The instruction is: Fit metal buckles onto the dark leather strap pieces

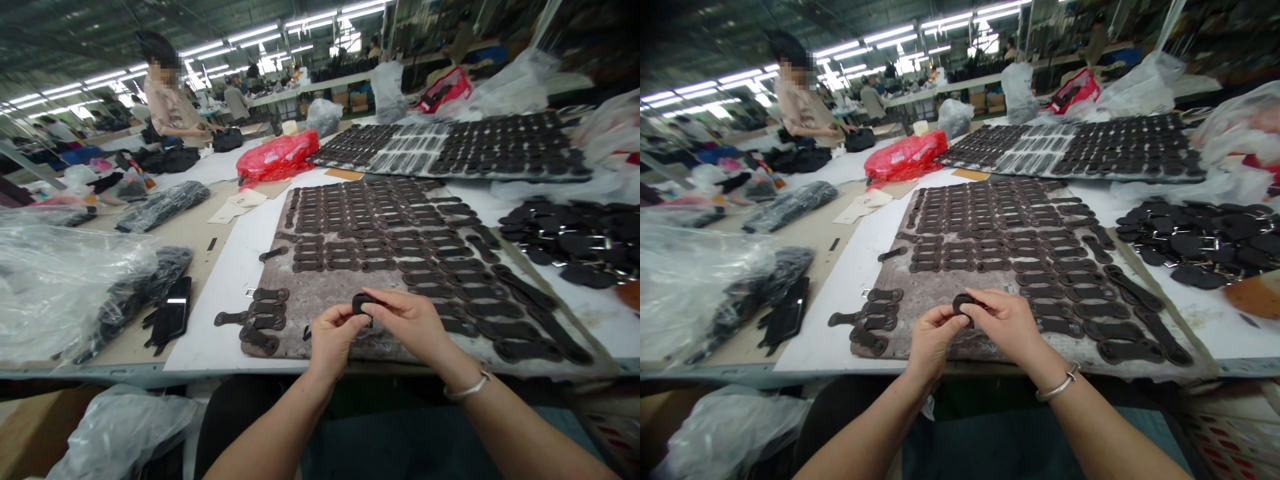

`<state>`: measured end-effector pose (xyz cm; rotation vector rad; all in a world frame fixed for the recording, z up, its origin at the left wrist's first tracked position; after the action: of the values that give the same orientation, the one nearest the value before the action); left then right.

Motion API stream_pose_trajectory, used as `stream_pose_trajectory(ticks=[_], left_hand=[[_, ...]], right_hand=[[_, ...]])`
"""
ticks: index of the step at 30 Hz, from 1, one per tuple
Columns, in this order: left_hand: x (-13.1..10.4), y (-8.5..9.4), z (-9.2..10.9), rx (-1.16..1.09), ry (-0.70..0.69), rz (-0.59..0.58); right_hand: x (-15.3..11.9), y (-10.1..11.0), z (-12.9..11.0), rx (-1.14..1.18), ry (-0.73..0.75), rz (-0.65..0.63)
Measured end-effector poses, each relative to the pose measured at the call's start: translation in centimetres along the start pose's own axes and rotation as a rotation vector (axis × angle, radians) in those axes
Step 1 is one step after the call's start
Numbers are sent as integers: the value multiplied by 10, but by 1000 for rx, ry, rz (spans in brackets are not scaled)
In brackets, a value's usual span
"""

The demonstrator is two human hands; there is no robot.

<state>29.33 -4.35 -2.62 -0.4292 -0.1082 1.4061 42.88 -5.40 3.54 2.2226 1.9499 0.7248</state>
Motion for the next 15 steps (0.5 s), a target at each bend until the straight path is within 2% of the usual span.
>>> stream_pose_trajectory(ticks=[15], left_hand=[[-1, -1, 0, -11, 29, 9]], right_hand=[[-2, 1, -4, -34, 35, 68]])
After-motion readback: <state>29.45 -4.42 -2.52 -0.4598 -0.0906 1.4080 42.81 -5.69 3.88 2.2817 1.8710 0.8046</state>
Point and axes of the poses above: each hand's wrist, its own x-axis towards the middle knuckle, its own y-axis out of the back of the hand, z = x × y, the point moved 8 cm from there along x, towards the middle knuckle, and after that the axes turned 2 degrees about x, right-handed, at the moved point
